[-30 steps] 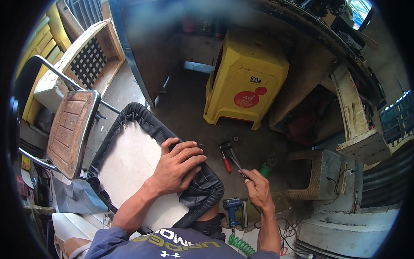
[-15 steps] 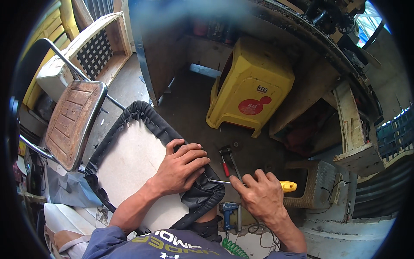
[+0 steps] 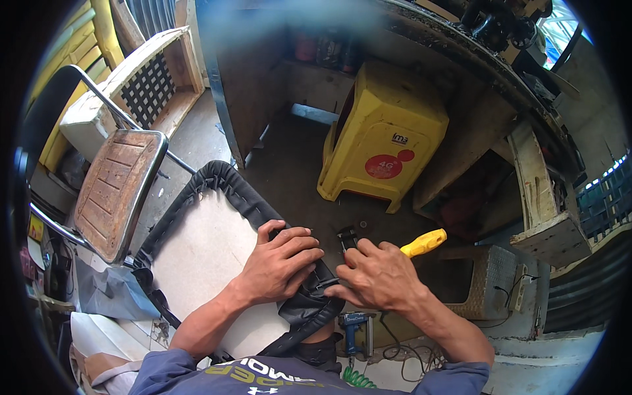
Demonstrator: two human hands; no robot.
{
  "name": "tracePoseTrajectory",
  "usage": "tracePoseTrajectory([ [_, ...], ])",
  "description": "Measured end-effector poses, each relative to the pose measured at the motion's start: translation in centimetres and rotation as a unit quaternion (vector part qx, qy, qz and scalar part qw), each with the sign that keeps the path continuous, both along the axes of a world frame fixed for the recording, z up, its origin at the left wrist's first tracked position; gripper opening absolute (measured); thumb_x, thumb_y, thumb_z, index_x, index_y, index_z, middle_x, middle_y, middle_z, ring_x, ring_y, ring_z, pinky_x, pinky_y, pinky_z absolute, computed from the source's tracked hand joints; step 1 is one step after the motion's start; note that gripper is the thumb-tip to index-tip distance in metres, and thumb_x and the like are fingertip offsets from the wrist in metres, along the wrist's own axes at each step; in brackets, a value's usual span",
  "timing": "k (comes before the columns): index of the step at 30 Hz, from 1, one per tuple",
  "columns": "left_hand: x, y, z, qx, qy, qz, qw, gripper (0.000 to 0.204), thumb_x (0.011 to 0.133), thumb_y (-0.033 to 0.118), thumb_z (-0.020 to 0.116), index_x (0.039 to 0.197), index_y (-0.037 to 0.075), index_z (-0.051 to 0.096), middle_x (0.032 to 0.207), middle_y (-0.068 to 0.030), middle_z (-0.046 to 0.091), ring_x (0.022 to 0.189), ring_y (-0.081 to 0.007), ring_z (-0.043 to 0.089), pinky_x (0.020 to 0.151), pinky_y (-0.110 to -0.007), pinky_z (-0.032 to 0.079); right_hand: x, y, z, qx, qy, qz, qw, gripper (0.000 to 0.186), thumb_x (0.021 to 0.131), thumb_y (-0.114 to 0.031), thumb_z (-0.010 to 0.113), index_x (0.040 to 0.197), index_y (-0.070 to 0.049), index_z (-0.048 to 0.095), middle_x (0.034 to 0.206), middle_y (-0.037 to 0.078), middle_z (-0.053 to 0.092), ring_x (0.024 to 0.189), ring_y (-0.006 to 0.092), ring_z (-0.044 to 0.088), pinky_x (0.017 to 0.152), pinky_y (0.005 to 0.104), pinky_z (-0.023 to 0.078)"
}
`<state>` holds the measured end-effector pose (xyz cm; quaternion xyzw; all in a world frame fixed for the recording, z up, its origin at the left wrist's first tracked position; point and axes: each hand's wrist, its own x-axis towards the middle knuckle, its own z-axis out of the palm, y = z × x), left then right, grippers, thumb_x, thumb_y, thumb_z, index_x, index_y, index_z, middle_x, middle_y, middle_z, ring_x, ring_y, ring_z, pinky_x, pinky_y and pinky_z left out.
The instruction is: The person wraps black fabric over a padded seat base, secures it using a staple gun, and trims the excess material with scissors before placing the seat onto a metal chair frame.
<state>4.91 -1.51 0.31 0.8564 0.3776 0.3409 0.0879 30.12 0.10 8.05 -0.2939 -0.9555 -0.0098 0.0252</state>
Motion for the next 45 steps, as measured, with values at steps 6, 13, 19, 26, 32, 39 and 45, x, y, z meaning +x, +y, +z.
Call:
tracePoseTrajectory([
  [6, 0.1, -0.4, 0.3, -0.008, 0.017, -0.008, 1.0, 0.031, 0.09, 0.018, 0.078, 0.121, 0.015, 0.074, 0.123, -0.0012, 0.071, 0.129, -0.0206, 0.063, 0.118, -0.049, 0.031, -0.7, 0.6, -2.7, -0.044, 0.019, 0.013, 0.999, 0.067, 0.095, -0.07, 0.064, 0.063, -0.01, 0.07, 0.062, 0.006, 0.068, 0.068, 0.0234, 0.07, 0.058, 0.0397, 0.052],
  [13, 0.2, -0.1, 0.3, -0.008, -0.005, -0.027, 1.0, 0.033, 0.089, 0.017, 0.08, 0.121, 0.015, 0.075, 0.125, -0.0018, 0.072, 0.13, -0.0207, 0.062, 0.118, -0.05, 0.031, 2.0, 3.0, -7.9, -0.425, 0.141, -0.026, 0.894, 0.065, 0.103, -0.057, 0.065, 0.066, -0.003, 0.068, 0.059, 0.008, 0.06, 0.055, 0.0194, 0.056, 0.051, 0.0377, 0.039],
  [19, -0.4, -0.4, 0.2, -0.022, -0.011, -0.016, 1.0, 0.032, 0.09, 0.02, 0.079, 0.122, 0.015, 0.076, 0.128, -0.0033, 0.072, 0.132, -0.0225, 0.062, 0.119, -0.05, 0.03, 4.2, 1.9, -17.5, -0.355, 0.482, -0.367, 0.712, 0.037, 0.098, -0.039, 0.074, 0.1, -0.003, 0.073, 0.071, 0.009, 0.061, 0.062, 0.0242, 0.056, 0.061, 0.0363, 0.045],
  [26, -1.0, -1.2, 1.8, 0.0, -0.028, -0.101, 0.994, 0.024, 0.091, 0.036, 0.078, 0.11, 0.023, 0.084, 0.127, -0.0035, 0.074, 0.131, -0.0243, 0.062, 0.123, -0.055, 0.023, 9.6, -6.8, -34.0, -0.024, 0.127, -0.571, 0.811, 0.075, 0.085, -0.036, 0.085, 0.146, -0.003, 0.055, 0.136, 0.028, 0.057, 0.124, 0.05, 0.058, 0.103, 0.0576, 0.05],
  [32, -1.3, -1.0, 0.6, -0.034, -0.043, -0.13, 0.99, 0.013, 0.085, 0.034, 0.082, 0.084, 0.021, 0.084, 0.118, -0.0001, 0.078, 0.126, -0.0238, 0.064, 0.119, -0.054, 0.029, 7.0, -22.9, -45.4, -0.384, 0.015, -0.658, 0.647, 0.075, 0.084, -0.03, 0.082, 0.144, -0.006, 0.042, 0.14, 0.032, 0.06, 0.127, 0.051, 0.062, 0.105, 0.0563, 0.052],
  [39, 2.5, -4.0, 4.0, -0.008, -0.153, -0.236, 0.96, 0.012, 0.083, 0.022, 0.075, 0.082, 0.013, 0.082, 0.107, -0.0065, 0.079, 0.106, -0.0302, 0.071, 0.095, -0.049, 0.052, 3.3, -22.0, -41.1, -0.303, 0.195, -0.757, 0.545, 0.088, 0.084, -0.024, 0.08, 0.153, -0.011, 0.028, 0.139, 0.033, 0.062, 0.126, 0.053, 0.061, 0.109, 0.0577, 0.048],
  [45, 6.0, -7.9, 6.1, -0.119, -0.221, -0.347, 0.904, 0.031, 0.092, 0.012, 0.074, 0.121, 0.001, 0.073, 0.121, -0.0216, 0.07, 0.112, -0.0437, 0.068, 0.099, -0.051, 0.055, 7.1, -22.2, -39.0, -0.253, 0.334, -0.769, 0.484, 0.075, 0.081, -0.033, 0.082, 0.143, -0.003, 0.049, 0.125, 0.029, 0.069, 0.111, 0.0419, 0.071, 0.094, 0.0511, 0.056],
])
